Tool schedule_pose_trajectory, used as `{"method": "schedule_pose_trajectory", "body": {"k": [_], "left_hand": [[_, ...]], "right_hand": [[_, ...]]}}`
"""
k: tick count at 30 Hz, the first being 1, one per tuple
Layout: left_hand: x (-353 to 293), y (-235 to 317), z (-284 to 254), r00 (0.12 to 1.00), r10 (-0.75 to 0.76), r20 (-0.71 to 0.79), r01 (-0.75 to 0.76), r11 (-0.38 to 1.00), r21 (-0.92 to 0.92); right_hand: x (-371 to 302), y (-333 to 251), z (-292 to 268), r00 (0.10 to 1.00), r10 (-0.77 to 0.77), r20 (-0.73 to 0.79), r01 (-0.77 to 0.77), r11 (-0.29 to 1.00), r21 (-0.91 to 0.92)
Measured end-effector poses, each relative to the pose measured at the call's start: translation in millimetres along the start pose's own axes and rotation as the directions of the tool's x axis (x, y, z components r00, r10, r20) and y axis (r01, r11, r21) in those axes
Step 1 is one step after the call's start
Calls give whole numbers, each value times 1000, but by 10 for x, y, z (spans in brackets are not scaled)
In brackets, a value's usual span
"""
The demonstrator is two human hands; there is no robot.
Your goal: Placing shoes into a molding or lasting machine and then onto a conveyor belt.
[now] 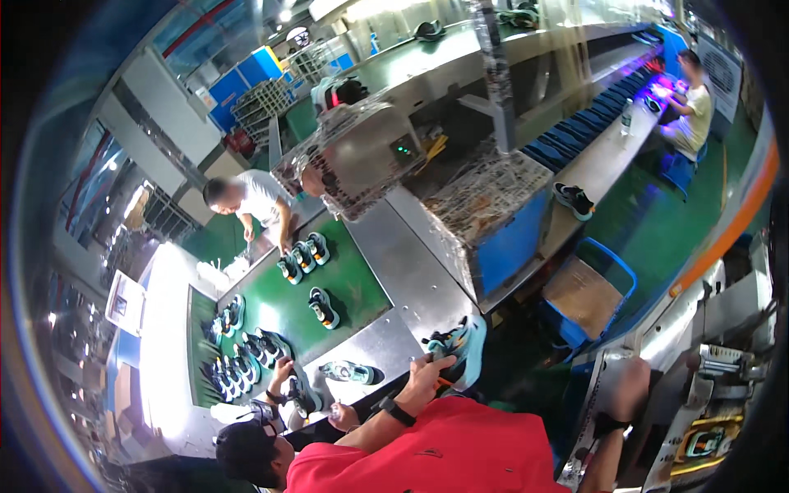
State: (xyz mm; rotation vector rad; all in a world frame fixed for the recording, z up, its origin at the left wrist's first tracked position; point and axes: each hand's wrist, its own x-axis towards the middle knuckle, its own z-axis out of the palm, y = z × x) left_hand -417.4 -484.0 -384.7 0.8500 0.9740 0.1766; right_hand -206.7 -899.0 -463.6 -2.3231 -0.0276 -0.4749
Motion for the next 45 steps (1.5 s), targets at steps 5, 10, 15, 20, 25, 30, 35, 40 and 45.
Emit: {"method": "schedule_pose_trajectory", "body": {"k": [5,10,15,20,25,30,35,40,45], "left_hand": [[698,255,-663,968,78,-237,-96,993,-64],[1680,695,-1421,922,159,-353,-231,957,-173],[2638,1404,-2117,837,218,-502,-327,935,-140],[3905,1967,-3009,742,258,-618,-313,950,21],[5157,2743,-3572,603,363,-711,-269,931,247],[5373,3124,-3737,509,684,-523,-481,730,486],[5227,2236,-2812,465,831,-305,-518,535,668],[4020,241,-2501,895,446,-5,-438,880,185],[2329,1157,-1044,954,254,162,-255,967,-18]], "right_hand": [[1295,-2095,206,885,-457,-87,464,858,218],[2024,-4449,665,488,-869,-84,869,474,140],[2235,-6477,1505,4,-1000,20,995,6,103],[2145,-7891,2463,-276,-934,229,960,-257,108],[2219,-8596,3245,-470,-801,370,882,-416,221],[2196,-8651,3697,-369,-863,344,865,-184,467],[2159,-8739,3469,-470,-859,203,882,-447,152],[1804,-8764,3703,-491,-870,-41,861,-492,132],[2450,-8608,2819,-203,-964,-173,941,-241,237]]}}
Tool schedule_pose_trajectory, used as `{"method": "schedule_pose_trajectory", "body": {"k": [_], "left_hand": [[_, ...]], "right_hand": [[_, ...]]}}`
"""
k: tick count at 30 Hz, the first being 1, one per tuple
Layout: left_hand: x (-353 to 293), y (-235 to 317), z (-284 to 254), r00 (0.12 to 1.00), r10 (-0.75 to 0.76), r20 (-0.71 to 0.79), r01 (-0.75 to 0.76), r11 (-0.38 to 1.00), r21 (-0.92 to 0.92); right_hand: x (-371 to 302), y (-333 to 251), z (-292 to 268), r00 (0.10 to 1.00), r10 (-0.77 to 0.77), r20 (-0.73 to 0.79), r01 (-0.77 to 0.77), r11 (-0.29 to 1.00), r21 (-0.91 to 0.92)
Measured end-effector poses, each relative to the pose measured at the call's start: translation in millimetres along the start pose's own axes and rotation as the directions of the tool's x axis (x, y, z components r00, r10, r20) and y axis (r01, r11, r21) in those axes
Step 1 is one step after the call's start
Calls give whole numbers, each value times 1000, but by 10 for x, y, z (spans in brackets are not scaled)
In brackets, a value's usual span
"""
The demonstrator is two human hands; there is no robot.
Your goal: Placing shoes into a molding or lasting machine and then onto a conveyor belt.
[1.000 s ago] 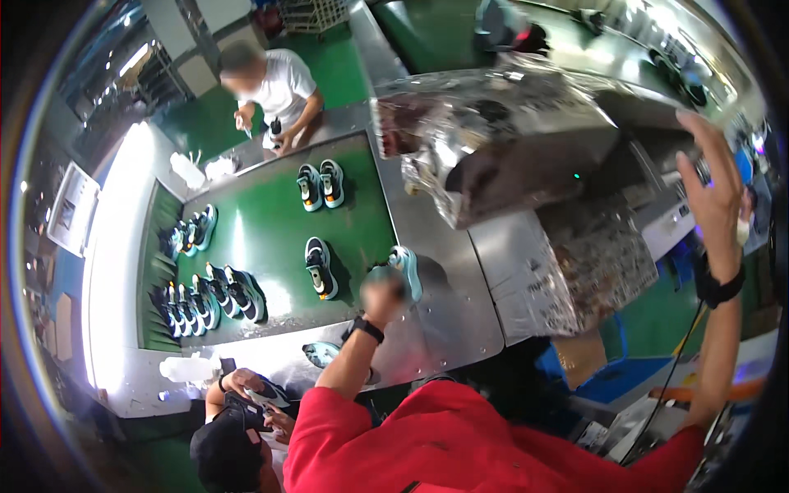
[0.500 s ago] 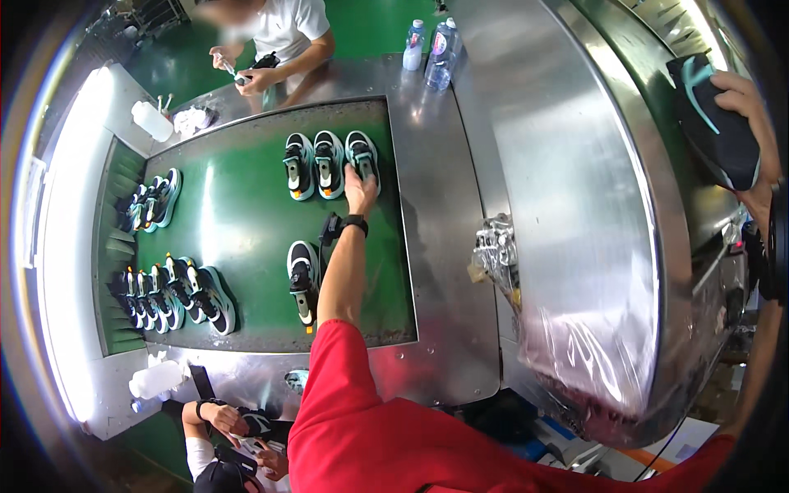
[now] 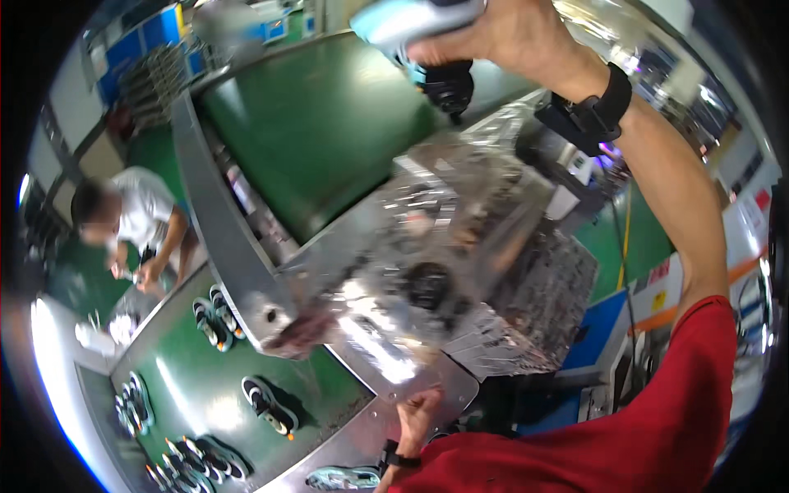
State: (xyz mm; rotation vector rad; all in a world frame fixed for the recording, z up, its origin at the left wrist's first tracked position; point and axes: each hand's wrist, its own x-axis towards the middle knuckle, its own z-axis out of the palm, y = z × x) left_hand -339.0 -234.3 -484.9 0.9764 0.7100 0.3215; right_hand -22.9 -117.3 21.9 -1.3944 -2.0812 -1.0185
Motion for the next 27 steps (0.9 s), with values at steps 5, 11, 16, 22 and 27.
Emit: {"method": "schedule_pose_trajectory", "body": {"k": [5,11,16,22,27], "left_hand": [[-235,926,887,869,-13,494,58,995,-77],[-314,1740,2568,645,213,734,240,855,-459],[-1062,1225,3321,292,80,953,386,902,-194],[-1998,89,4121,74,-260,963,534,825,182],[-3028,-706,4669,22,-285,958,78,956,283]], "right_hand": [[-319,-599,-1475,952,268,-147,-227,942,247],[-1693,-1142,-2714,550,795,-256,-689,605,399],[-3328,-2291,-3252,129,988,-81,-939,148,310],[-4611,-4501,-4013,-456,847,-274,-609,-72,790],[-5156,-5549,-4130,-412,554,-723,-887,-62,458]]}}
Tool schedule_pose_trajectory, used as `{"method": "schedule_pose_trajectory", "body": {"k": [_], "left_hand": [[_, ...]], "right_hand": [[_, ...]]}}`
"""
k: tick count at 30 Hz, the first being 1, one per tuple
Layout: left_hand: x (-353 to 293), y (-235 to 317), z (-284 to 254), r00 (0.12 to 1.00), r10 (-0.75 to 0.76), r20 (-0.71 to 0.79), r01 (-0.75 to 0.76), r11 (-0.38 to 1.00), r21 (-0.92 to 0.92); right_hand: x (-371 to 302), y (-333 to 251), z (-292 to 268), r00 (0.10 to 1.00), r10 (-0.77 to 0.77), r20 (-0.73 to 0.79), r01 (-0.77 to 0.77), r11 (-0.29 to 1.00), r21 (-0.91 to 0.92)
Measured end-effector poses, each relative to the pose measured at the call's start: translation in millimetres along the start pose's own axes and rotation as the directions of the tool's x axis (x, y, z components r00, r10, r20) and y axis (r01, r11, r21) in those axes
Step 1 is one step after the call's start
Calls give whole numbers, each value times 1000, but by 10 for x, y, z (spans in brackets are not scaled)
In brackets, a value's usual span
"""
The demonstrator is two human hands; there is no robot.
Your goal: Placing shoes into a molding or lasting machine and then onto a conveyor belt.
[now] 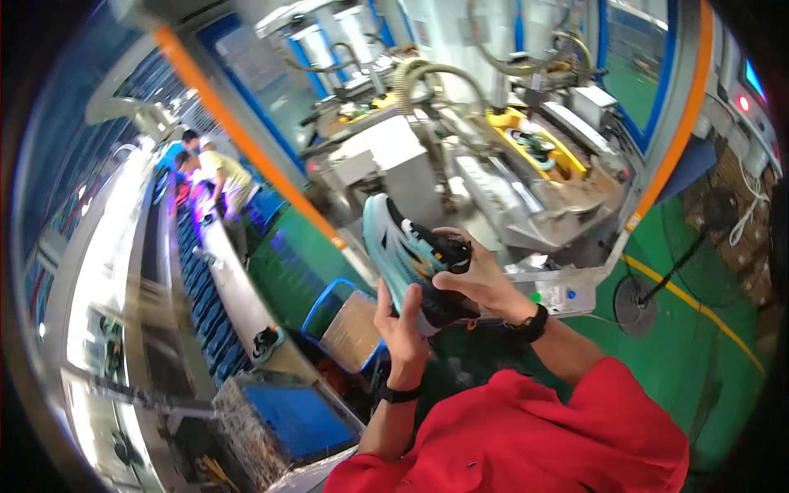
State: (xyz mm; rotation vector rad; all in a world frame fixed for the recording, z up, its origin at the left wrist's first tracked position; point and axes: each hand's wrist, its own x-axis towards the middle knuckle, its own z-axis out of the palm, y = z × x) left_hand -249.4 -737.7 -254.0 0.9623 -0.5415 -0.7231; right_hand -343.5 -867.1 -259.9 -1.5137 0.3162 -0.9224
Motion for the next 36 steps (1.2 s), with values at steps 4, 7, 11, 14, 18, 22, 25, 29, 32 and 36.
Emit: {"method": "schedule_pose_trajectory", "body": {"k": [4,7,11,14,18,22,25,29,32,36], "left_hand": [[471,-707,612,983,-135,125,104,967,232],[977,-1067,1084,912,-363,194,273,886,375],[2052,-1897,1344,896,-406,178,285,835,470],[2809,-2430,1545,985,-152,81,27,600,800],[3454,-2967,1748,983,-183,-21,100,435,895],[3796,-3359,1724,993,-95,-71,93,240,966],[3861,-3169,1609,988,-154,-28,76,315,946],[3640,-2541,1216,781,-623,-36,621,769,151],[2946,-1695,903,710,-690,141,687,723,79],[2034,-872,252,772,-623,127,618,782,81]], "right_hand": [[10,227,-987,892,315,-323,-305,949,85],[-77,348,-1789,833,206,-513,-144,977,159],[-90,291,-2497,754,132,-643,-177,984,-5],[-128,102,-2672,666,85,-741,-260,958,-124],[-124,-64,-2788,563,-39,-825,-359,888,-287],[-10,-33,-2954,513,-107,-852,-416,837,-355],[425,11,-3228,581,-158,-799,-475,731,-490],[1545,66,-3476,741,4,-672,-552,574,-605],[2466,260,-3253,765,193,-614,-643,288,-710],[3234,1068,-2756,770,431,-470,-593,213,-777]]}}
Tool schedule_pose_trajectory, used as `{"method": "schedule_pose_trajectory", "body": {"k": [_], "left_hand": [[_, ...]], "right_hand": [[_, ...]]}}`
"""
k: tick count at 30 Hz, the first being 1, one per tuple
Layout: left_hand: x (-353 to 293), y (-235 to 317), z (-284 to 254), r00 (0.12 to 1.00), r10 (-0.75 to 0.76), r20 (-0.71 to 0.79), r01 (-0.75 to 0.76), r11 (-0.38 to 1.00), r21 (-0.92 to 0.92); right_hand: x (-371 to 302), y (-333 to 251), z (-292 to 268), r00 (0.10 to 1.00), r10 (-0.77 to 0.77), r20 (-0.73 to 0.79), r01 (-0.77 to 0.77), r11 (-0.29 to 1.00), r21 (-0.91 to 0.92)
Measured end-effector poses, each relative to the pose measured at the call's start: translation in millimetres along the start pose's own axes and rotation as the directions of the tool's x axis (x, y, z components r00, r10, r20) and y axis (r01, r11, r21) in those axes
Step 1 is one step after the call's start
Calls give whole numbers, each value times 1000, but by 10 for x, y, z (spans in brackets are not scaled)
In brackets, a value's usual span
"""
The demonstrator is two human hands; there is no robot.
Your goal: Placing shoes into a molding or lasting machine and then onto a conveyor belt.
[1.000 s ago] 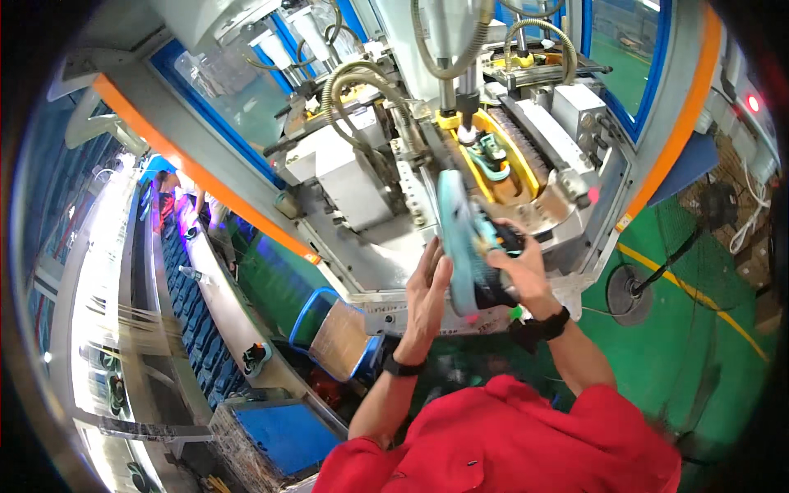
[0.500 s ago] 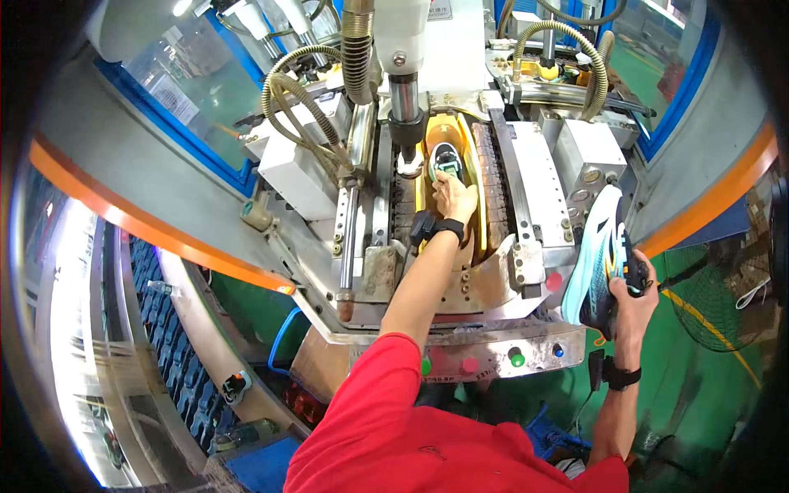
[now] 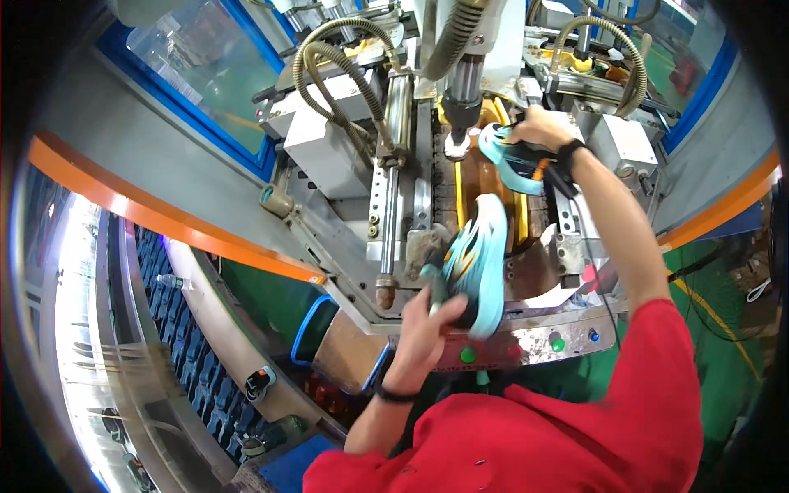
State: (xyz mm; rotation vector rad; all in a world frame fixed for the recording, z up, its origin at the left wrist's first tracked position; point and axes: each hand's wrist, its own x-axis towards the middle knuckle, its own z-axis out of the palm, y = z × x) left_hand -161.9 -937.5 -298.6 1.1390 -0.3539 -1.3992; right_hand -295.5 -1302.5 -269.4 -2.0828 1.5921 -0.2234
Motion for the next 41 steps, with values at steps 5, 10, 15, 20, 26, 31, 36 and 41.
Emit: {"method": "schedule_pose_trajectory", "body": {"k": [5,10,15,20,26,31,36,41], "left_hand": [[-1316,-11,-494,944,150,-293,-133,988,75],[-2101,-451,-630,715,250,-653,-340,940,-11],[-2597,-1091,-411,397,43,-917,-403,906,-132],[-2800,-1711,-318,512,19,-859,-522,800,-294],[-3258,-2137,-62,406,-80,-910,-593,735,-329],[-3871,-2679,-125,176,-238,-955,-721,629,-290],[-4644,-3646,-596,-84,-348,-934,-854,508,-112],[-5651,-4624,-1254,-300,-461,-835,-855,518,22]], "right_hand": [[660,191,1384,941,-155,-302,106,979,-173],[484,139,1654,899,-132,-417,53,979,-197],[-711,-37,1567,620,-618,-483,669,739,-87],[-3088,-163,2219,490,-860,-141,839,421,346],[-3049,454,3643,344,-926,156,913,369,174],[-3020,420,3715,333,-926,177,923,358,141],[-3243,-455,3586,229,-972,40,933,231,276],[-4596,-2316,3233,54,-993,-108,767,-28,641]]}}
